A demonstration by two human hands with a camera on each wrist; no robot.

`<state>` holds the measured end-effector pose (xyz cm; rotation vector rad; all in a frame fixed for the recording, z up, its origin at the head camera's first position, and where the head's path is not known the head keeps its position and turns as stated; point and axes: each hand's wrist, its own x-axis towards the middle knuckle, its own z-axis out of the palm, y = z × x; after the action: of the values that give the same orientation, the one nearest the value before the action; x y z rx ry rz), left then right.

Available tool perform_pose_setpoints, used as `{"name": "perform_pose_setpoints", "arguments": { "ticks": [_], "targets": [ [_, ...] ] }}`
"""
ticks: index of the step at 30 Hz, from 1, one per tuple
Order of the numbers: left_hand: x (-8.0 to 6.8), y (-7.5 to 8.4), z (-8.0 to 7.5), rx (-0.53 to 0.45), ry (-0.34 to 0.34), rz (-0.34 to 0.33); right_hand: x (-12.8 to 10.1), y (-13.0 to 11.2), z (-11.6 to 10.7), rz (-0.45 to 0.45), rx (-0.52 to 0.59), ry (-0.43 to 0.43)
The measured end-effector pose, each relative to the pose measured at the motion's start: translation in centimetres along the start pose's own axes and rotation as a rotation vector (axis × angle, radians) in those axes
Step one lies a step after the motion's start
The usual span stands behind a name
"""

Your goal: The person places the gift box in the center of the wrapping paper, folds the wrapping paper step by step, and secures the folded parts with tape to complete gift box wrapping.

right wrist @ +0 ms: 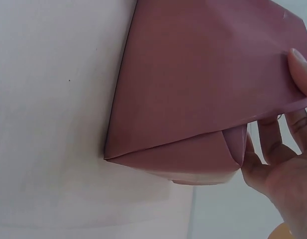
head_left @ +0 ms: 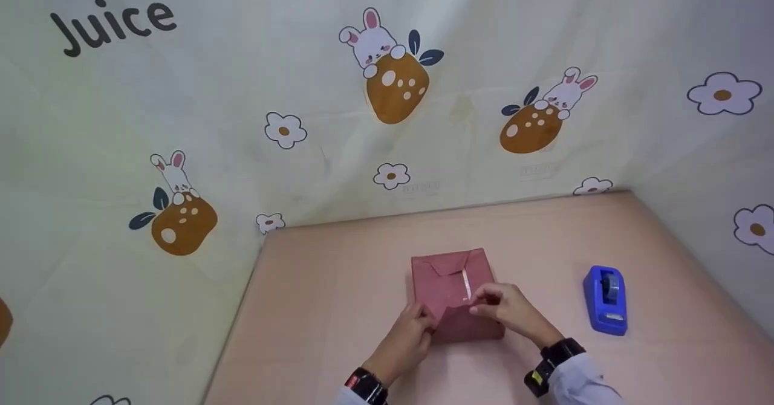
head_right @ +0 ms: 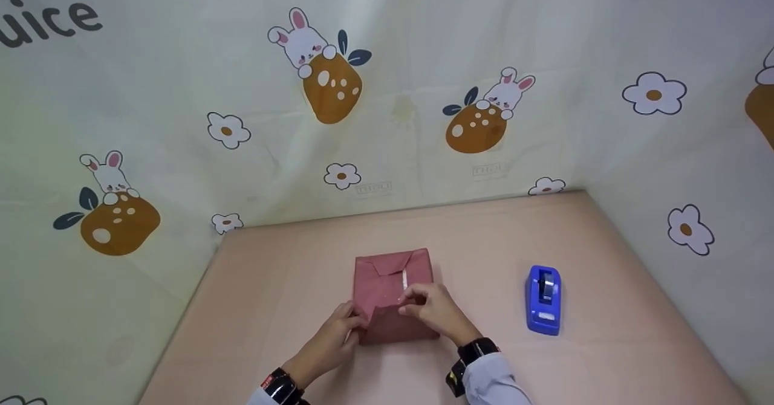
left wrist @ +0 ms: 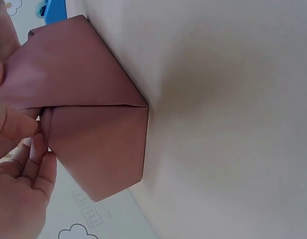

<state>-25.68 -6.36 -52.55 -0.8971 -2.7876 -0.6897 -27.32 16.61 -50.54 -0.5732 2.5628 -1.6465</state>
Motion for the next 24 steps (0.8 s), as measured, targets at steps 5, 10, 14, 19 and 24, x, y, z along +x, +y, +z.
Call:
{"name": "perform_pose_setpoints", "arguments": {
  "ticks": [5,10,14,19,24],
  "targets": [
    [-0.1,-0.2,0.2,-0.124,0.026,-0.118,0.7,1.4,0.4,-0.006,-0.009,0.016],
    [0.2,-0.7,0.3,-0.151,0.044,-0.135,0.9,1.6,0.3,-0.024,-0.001,0.023],
    [0.6,-1.7,0.0,-0.28,0.027,-0.088,0.7,1.6,0.1,0.0,-0.004,0.022],
    [1.0,-2.7,-0.2,-0.423,-0.028,-0.095,0.5,1.4,0.0,0.024,0.014,-0.001],
    [1.2,-2.8,-0.4,-0.356,-0.116,-0.088,0.0,-0.3,-0.3,0.01,0.027,-0.016]
  ]
}}
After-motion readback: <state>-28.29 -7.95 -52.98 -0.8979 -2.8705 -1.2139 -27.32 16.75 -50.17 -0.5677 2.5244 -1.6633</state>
